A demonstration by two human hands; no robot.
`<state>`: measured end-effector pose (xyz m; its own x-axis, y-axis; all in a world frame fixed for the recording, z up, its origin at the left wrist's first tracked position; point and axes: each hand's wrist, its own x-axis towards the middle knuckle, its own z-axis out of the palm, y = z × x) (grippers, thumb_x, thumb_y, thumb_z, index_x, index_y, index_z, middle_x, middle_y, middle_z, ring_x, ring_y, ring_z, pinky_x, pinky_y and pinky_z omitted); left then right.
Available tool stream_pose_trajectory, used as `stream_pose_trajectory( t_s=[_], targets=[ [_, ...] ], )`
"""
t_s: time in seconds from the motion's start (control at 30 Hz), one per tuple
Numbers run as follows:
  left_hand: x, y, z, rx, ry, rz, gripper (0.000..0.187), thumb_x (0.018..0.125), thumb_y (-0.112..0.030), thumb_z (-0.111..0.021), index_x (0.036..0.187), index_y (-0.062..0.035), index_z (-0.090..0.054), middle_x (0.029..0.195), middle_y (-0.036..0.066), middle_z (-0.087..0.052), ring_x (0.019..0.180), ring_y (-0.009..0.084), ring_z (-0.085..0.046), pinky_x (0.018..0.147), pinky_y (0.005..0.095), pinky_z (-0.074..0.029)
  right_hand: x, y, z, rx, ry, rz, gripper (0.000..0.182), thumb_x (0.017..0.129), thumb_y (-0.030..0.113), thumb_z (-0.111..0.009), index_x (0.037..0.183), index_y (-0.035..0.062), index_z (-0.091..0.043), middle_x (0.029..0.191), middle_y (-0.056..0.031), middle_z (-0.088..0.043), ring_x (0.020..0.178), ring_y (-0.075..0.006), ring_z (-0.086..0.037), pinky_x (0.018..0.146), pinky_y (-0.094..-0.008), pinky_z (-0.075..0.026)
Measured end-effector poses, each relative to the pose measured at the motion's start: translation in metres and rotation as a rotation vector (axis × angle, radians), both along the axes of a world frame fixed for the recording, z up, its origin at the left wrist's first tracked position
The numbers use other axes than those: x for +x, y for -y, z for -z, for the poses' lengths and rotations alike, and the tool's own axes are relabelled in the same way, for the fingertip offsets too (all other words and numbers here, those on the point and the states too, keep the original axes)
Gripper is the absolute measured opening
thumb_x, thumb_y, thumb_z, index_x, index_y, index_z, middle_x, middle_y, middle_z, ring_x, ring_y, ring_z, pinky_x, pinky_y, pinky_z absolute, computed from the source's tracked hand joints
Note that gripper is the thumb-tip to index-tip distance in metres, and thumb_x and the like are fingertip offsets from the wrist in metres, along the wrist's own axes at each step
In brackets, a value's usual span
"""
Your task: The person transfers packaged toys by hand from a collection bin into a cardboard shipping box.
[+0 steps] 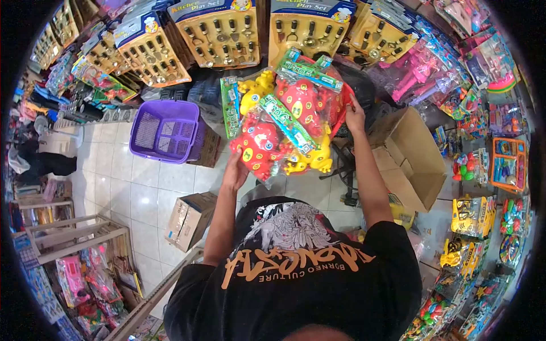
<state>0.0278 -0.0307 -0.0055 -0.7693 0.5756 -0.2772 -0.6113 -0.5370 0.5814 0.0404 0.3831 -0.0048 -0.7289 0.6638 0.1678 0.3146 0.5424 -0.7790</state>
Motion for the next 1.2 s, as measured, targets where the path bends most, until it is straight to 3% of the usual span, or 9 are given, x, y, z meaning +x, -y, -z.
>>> stream_pose_trajectory(
  t_s=[0.13, 0.3, 0.43, 0.6, 0.73, 0.8, 0.93, 1.03, 1.2],
  targets=[
    [-0.035, 0.006, 0.014, 0.029, 0.025, 0.038, 0.049, 0.093, -0.036, -0.043, 0.130, -0.0053, -0.034, 0.128, 0.011, -0.046, 0.116, 0.0243, -0.047, 0.098, 0.0421, -0.037, 0.026, 0.014, -0.019, -0.049, 0.104, 0.057, 0.041, 0.083, 0.022, -0.056, 0.122, 0.0109, -0.052, 0.119, -0.0192, -0.054, 0.107, -0.0307, -0.054, 0.090, -0.0346, -0.042],
    [-0.082, 0.011, 0.010, -0.002, 0.046, 0.066, 0.047, 0.092, -0.034, -0.045, 0.126, -0.0028, -0.040, 0.124, 0.012, -0.051, 0.111, 0.0230, -0.051, 0.095, 0.0388, -0.041, 0.064, 0.031, -0.009, 0.143, -0.045, 0.046, 0.039, 0.081, 0.028, -0.060, 0.115, 0.0100, -0.057, 0.117, -0.0196, -0.054, 0.110, -0.0312, -0.052, 0.093, -0.0356, -0.040],
    [-0.107, 0.006, -0.008, -0.053, 0.035, 0.036, 0.056, 0.092, -0.043, -0.041, 0.129, -0.0022, -0.037, 0.126, 0.012, -0.049, 0.112, 0.0240, -0.051, 0.095, 0.0383, -0.041, 0.095, 0.053, -0.010, 0.291, -0.064, 0.093, 0.021, 0.077, 0.024, -0.066, 0.095, 0.0124, -0.066, 0.137, -0.0195, -0.035, 0.125, -0.0391, -0.033, 0.103, -0.0425, -0.026],
    [-0.156, 0.009, 0.010, -0.169, -0.014, 0.058, 0.048, 0.094, -0.039, -0.040, 0.125, -0.0022, -0.043, 0.121, 0.012, -0.053, 0.108, 0.0200, -0.054, 0.093, 0.0340, -0.042, 0.120, 0.067, -0.004, 0.360, -0.103, 0.088, 0.014, 0.075, 0.023, -0.067, 0.077, 0.0091, -0.068, 0.138, -0.0181, -0.035, 0.123, -0.0458, -0.029, 0.102, -0.0506, -0.024],
    [-0.180, 0.004, -0.004, -0.216, -0.154, 0.118, 0.040, 0.092, -0.029, -0.047, 0.121, -0.0021, -0.047, 0.113, 0.010, -0.057, 0.100, 0.0172, -0.057, 0.087, 0.0316, -0.046, 0.126, 0.087, -0.016, 0.422, -0.137, 0.057, 0.017, 0.073, 0.017, -0.069, 0.069, 0.0029, -0.060, 0.133, -0.0176, -0.040, 0.120, -0.0412, -0.035, 0.099, -0.0480, -0.029],
    [-0.190, 0.003, -0.011, -0.286, -0.195, 0.139, 0.036, 0.091, -0.025, -0.050, 0.119, -0.0021, -0.048, 0.110, 0.009, -0.059, 0.097, 0.0158, -0.058, 0.085, 0.0305, -0.048, 0.120, 0.100, -0.027, 0.305, -0.268, 0.138, 0.012, 0.076, 0.012, -0.065, 0.073, 0.0012, -0.061, 0.118, -0.0193, -0.051, 0.112, -0.0349, -0.044, 0.096, -0.0407, -0.032],
    [-0.203, 0.002, -0.016, -0.372, -0.271, 0.143, 0.029, 0.088, -0.016, -0.055, 0.113, -0.0020, -0.051, 0.102, 0.007, -0.060, 0.091, 0.0131, -0.059, 0.080, 0.0280, -0.050, 0.102, 0.124, -0.045, 0.251, -0.409, 0.235, 0.011, 0.077, 0.008, -0.063, 0.074, 0.0001, -0.056, 0.098, -0.0150, -0.055, 0.096, -0.0264, -0.051, 0.087, -0.0359, -0.037],
    [-0.197, -0.001, -0.036, -0.376, -0.343, 0.082, 0.031, 0.086, -0.014, -0.057, 0.113, -0.0015, -0.049, 0.102, 0.008, -0.059, 0.091, 0.0137, -0.059, 0.079, 0.0288, -0.050, 0.078, 0.144, -0.073, 0.127, -0.581, 0.018, 0.010, 0.077, 0.001, -0.062, 0.070, -0.0001, -0.054, 0.080, -0.0104, -0.056, 0.074, -0.0201, -0.056, 0.067, -0.0294, -0.044],
    [-0.183, -0.002, -0.060, -0.386, -0.372, -0.036, 0.040, 0.085, -0.012, -0.058, 0.120, -0.0012, -0.042, 0.109, 0.011, -0.055, 0.094, 0.0171, -0.058, 0.080, 0.0316, -0.050, 0.052, 0.178, -0.089, -0.121, -0.625, -0.152, 0.010, 0.076, -0.001, -0.061, 0.069, -0.0017, -0.053, 0.073, -0.0097, -0.056, 0.068, -0.0186, -0.055, 0.063, -0.0282, -0.043]
  ],
)
